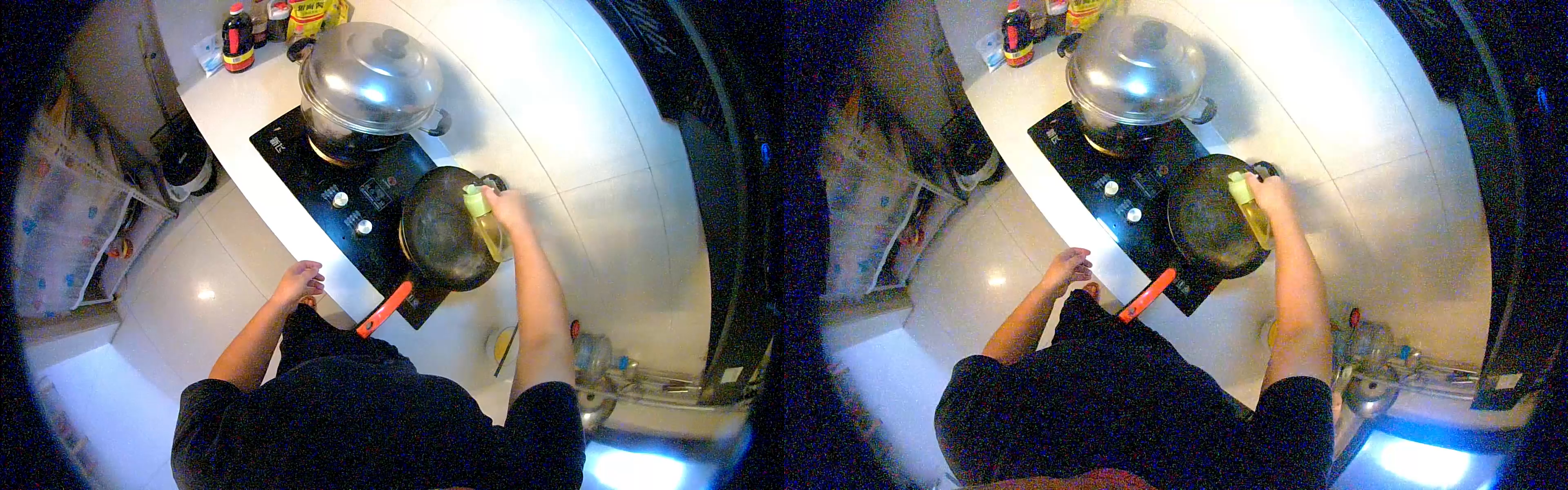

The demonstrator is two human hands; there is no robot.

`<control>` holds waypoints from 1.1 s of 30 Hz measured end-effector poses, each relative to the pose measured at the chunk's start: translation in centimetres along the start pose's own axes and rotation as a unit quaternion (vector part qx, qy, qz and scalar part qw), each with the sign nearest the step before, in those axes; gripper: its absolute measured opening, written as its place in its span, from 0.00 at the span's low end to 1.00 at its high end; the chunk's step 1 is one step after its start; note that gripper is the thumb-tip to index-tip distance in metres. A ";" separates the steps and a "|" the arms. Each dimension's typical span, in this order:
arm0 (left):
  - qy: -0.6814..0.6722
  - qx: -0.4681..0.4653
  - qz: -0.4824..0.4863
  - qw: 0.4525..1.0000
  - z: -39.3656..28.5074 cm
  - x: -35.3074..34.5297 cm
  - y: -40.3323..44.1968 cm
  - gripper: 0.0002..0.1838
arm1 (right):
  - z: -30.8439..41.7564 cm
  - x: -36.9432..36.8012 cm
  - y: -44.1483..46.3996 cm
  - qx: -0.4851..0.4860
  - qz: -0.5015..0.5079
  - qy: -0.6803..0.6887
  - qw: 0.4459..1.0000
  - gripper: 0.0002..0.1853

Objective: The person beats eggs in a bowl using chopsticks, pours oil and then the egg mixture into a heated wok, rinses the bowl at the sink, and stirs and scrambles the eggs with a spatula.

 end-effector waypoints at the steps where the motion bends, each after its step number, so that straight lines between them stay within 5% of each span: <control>1: 0.002 -0.002 0.002 1.000 0.0 0.0 0.0 0.15 | 0.5 -0.2 -0.4 0.009 0.005 -0.001 1.000 0.37; 18: 0.018 0.020 0.029 0.999 -0.1 -0.9 1.5 0.15 | -2.3 -3.5 -7.8 0.014 0.134 -0.039 0.990 0.35; 30: 0.009 0.013 0.012 1.000 -0.5 -0.7 0.6 0.15 | -7.6 -1.2 -5.2 -0.140 0.113 -0.040 0.983 0.39; 33: 0.004 0.015 0.002 1.000 -0.3 -0.3 0.1 0.15 | -8.3 -1.3 -3.0 -0.118 0.023 -0.034 0.992 0.39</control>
Point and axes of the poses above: each hand's wrist, its own y-axis towards the middle knuckle, its own x-axis out of the back of the hand, z = x × y, the point moved 6 cm from there along y, towards the middle knuckle, and after that the axes turned 8 degrees about z, right-handed, at the moved point
